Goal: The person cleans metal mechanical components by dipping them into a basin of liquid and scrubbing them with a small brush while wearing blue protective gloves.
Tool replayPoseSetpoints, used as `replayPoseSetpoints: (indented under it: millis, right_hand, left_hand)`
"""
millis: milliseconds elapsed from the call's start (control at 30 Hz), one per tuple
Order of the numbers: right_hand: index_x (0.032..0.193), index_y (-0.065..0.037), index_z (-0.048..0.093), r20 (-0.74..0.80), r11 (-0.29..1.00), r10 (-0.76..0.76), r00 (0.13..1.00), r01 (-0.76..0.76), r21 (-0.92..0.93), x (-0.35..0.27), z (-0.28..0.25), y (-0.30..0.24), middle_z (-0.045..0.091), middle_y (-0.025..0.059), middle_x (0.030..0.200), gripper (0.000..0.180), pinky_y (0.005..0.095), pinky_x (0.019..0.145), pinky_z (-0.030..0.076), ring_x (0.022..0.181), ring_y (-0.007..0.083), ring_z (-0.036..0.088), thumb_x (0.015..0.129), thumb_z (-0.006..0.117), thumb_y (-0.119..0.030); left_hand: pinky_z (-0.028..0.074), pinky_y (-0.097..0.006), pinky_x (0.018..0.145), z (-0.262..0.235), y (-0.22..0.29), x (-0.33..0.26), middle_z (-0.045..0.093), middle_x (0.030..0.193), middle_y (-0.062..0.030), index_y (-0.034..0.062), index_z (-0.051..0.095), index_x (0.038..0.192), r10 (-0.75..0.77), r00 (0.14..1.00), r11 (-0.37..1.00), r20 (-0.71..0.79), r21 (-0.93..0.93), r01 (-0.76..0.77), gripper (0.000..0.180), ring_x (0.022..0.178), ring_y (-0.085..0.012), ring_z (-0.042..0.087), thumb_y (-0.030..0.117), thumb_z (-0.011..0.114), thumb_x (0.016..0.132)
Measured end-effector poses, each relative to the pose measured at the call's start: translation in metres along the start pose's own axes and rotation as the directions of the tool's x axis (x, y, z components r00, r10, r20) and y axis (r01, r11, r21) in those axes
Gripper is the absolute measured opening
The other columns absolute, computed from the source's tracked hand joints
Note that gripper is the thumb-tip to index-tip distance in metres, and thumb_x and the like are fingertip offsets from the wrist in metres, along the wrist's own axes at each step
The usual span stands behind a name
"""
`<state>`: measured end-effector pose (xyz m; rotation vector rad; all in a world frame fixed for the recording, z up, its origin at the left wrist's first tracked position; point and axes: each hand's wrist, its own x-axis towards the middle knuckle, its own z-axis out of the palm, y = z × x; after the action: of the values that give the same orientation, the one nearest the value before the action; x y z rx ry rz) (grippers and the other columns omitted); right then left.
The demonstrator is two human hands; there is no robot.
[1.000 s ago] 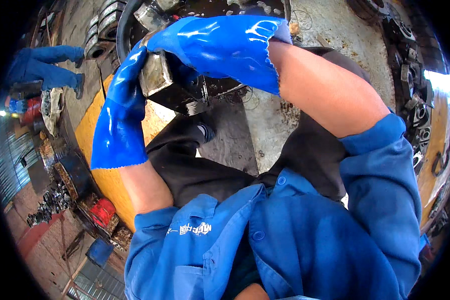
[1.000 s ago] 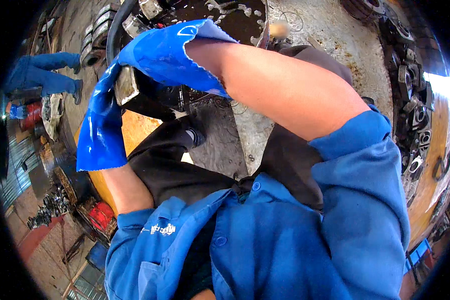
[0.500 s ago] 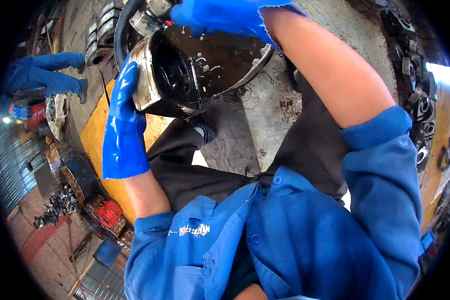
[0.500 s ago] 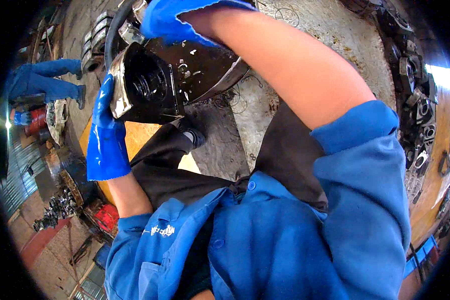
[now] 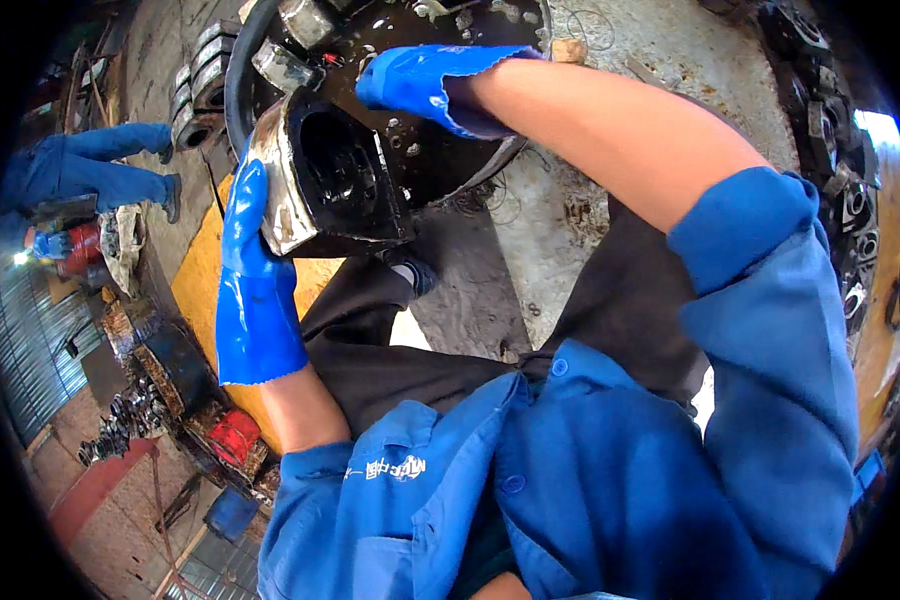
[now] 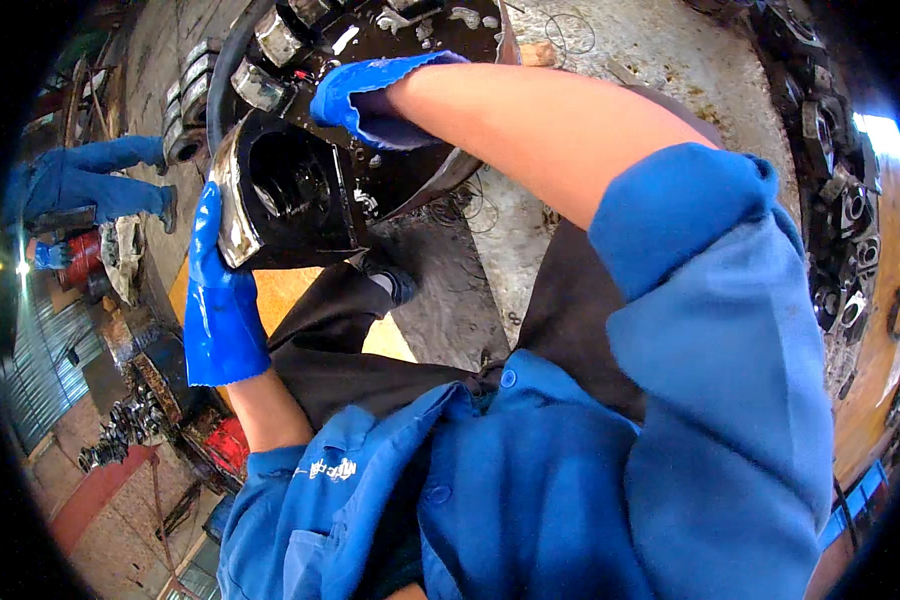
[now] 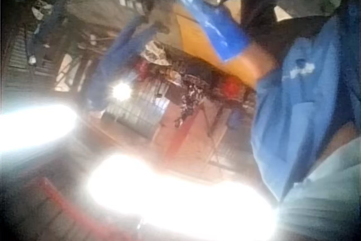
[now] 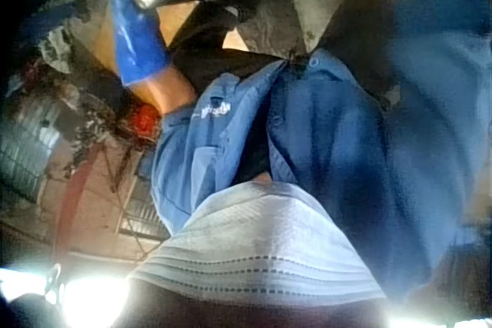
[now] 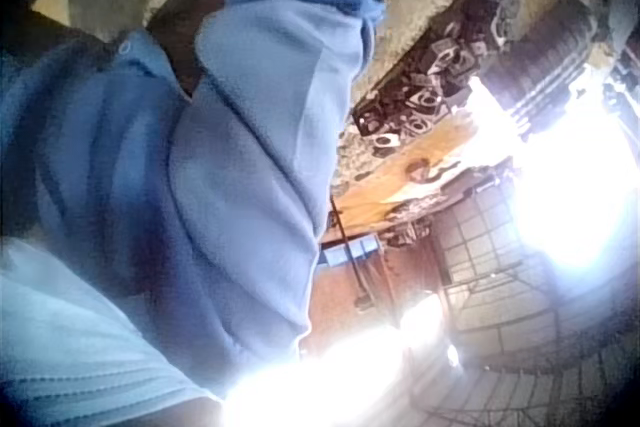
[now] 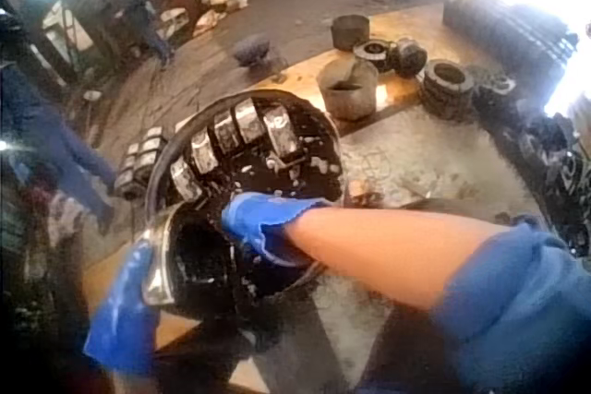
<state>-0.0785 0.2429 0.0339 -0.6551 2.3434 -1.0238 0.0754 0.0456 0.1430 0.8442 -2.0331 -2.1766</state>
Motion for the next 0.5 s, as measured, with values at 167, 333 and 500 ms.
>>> replayPoseSetpoints:
  millis: [167, 333, 500]
  right_hand:
    - [0.112, -0.004, 0.067, 0.116, 0.97, -0.201, 0.973, 0.181, 0.162, 0.007, 0.021, 0.027, 0.069, 0.017, 0.101, 0.043, 0.0463, 0.079, 0.053, 0.088, 0.0297, 0.064, 0.101, 0.053, -0.043]
    - [0.128, -0.005, 0.067, 0.067, 0.909, -0.255, 0.965, 0.216, 0.356, 0.007, 0.042, 0.031, 0.071, 0.0162, 0.116, 0.05, 0.0453, 0.087, 0.054, 0.101, 0.0291, 0.066, 0.105, 0.053, -0.046]
    - [0.125, -0.006, 0.068, 0.105, 0.958, -0.052, 0.993, 0.02, 0.286, -0.02, 0.03, -0.006, 0.072, 0.0147, 0.108, 0.04, 0.0423, 0.087, 0.053, 0.094, 0.0243, 0.066, 0.106, 0.051, -0.037]
  left_hand:
    - [0.054, -0.036, 0.102, 0.012, 0.001, 0.009, 0.071, 0.129, -0.0107, 0.004, 0.065, 0.136, 0.032, 0.998, 0.999, -0.056, 0.012, -0.032, 0.048, 0.114, -0.0225, 0.069, 0.026, 0.074, 0.094]
    - [0.054, -0.036, 0.102, 0.017, 0.004, 0.019, 0.071, 0.129, -0.0118, 0.0034, 0.064, 0.137, -0.047, 0.998, 0.999, -0.036, -0.004, 0.047, 0.052, 0.114, -0.0234, 0.07, 0.028, 0.075, 0.093]
    - [0.053, -0.036, 0.103, 0.016, 0.009, 0.024, 0.071, 0.129, -0.0132, 0.0027, 0.062, 0.139, -0.168, 0.985, 0.985, 0.026, -0.032, 0.169, 0.056, 0.113, -0.0245, 0.07, 0.03, 0.076, 0.092]
